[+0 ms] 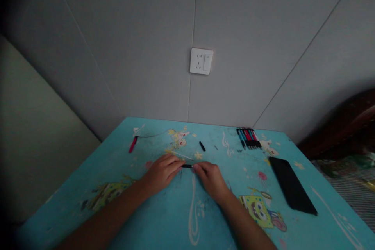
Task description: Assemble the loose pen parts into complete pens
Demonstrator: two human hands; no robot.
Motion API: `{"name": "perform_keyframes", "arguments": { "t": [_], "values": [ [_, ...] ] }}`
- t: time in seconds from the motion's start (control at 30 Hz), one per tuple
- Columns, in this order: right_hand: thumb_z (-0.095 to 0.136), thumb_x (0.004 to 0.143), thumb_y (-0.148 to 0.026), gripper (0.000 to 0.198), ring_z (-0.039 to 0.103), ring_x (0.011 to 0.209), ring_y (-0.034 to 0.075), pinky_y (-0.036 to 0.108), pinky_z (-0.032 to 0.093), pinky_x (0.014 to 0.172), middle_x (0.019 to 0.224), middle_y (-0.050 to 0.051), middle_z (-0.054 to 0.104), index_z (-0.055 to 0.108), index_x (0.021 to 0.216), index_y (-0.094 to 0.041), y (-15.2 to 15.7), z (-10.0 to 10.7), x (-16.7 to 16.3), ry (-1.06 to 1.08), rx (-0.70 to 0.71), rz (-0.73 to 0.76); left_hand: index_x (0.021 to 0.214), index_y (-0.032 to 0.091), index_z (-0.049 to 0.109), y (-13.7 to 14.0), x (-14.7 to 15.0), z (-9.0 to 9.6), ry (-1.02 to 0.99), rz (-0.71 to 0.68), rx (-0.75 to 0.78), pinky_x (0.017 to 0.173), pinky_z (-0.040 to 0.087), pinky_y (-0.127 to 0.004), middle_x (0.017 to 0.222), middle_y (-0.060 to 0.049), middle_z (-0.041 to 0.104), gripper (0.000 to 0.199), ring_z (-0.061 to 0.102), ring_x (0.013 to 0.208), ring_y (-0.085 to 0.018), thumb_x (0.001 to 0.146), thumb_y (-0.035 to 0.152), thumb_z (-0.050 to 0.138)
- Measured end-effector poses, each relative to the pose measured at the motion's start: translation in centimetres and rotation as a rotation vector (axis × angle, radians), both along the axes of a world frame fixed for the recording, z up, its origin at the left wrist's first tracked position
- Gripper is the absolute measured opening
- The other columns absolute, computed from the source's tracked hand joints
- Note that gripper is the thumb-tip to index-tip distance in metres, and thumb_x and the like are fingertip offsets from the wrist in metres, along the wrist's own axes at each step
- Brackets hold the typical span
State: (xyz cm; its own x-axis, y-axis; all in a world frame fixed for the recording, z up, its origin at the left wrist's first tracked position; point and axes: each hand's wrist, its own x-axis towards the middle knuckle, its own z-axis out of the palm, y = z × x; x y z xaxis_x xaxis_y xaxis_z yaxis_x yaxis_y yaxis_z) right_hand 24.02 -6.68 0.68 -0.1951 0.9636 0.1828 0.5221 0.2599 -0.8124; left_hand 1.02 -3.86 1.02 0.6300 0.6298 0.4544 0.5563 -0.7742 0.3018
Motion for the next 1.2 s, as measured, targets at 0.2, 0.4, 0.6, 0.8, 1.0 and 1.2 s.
{"name": "perform_keyframes", "arguments": {
  "t": [0.2, 0.4, 0.6, 0.8, 1.0, 1.2],
  "values": [
    [0.062, 0.087, -0.04, 0.036, 0.061, 0.078, 0.019, 0.029, 0.048, 0.069, 0.095, 0.005, 0.069, 0.062, 0.118, -0.022, -0.13, 0.26, 0.11, 0.029, 0.075, 0.0, 0.117, 0.02, 0.063, 0.21, -0.13, -0.05, -0.007, 0.05, 0.012, 0.088, 0.049, -0.037, 0.098, -0.007, 0.064, 0.025, 0.058, 0.097, -0.021, 0.094, 0.022, 0.051],
    [0.05, 0.094, -0.04, 0.03, 0.061, 0.071, 0.017, 0.027, 0.045, 0.069, 0.075, 0.003, 0.067, 0.068, 0.083, -0.02, -0.15, 0.69, 0.02, -0.039, 0.061, 0.037, 0.115, 0.02, 0.064, 0.21, -0.18, -0.75, -0.001, -0.01, 0.028, 0.087, 0.049, -0.038, 0.098, -0.007, 0.065, 0.025, 0.058, 0.096, -0.021, 0.095, 0.023, 0.051],
    [0.056, 0.091, -0.04, 0.024, 0.062, 0.074, 0.018, 0.027, 0.046, 0.069, 0.084, 0.003, 0.069, 0.067, 0.1, -0.021, -0.37, 0.79, 0.12, -0.039, 0.071, 0.054, 0.115, 0.019, 0.064, 0.23, 0.03, -0.81, 0.001, -0.019, 0.018, 0.086, 0.049, -0.038, 0.097, -0.008, 0.065, 0.024, 0.058, 0.094, -0.021, 0.095, 0.024, 0.051],
    [0.051, 0.093, -0.035, 0.022, 0.063, 0.082, 0.02, 0.031, 0.046, 0.077, 0.087, 0.005, 0.069, 0.069, 0.095, -0.022, -0.4, 0.49, 0.13, -0.095, 0.135, 0.072, 0.115, 0.019, 0.064, 0.28, -0.13, -0.47, -0.004, -0.038, 0.037, 0.082, 0.05, -0.037, 0.096, -0.007, 0.067, 0.024, 0.059, 0.091, -0.02, 0.095, 0.023, 0.049],
    [0.044, 0.096, -0.036, 0.033, 0.056, 0.063, 0.016, 0.027, 0.042, 0.064, 0.067, 0.002, 0.062, 0.065, 0.076, -0.022, -0.77, 0.8, 0.03, -0.172, 0.128, 0.103, 0.116, 0.02, 0.064, 0.2, -0.23, -0.23, 0.032, -0.081, 0.12, 0.082, 0.049, -0.037, 0.098, -0.007, 0.069, 0.025, 0.061, 0.089, -0.02, 0.095, 0.023, 0.05],
    [0.042, 0.097, -0.037, 0.033, 0.058, 0.07, 0.018, 0.03, 0.043, 0.069, 0.074, 0.004, 0.065, 0.068, 0.083, -0.022, -0.32, 0.5, 0.34, -0.161, 0.161, 0.044, 0.12, 0.02, 0.061, 0.31, -0.54, -0.28, 0.027, 0.013, -0.008, 0.092, 0.048, -0.039, 0.109, -0.008, 0.067, 0.03, 0.061, 0.102, -0.022, 0.095, 0.033, 0.05]
  ]
}}
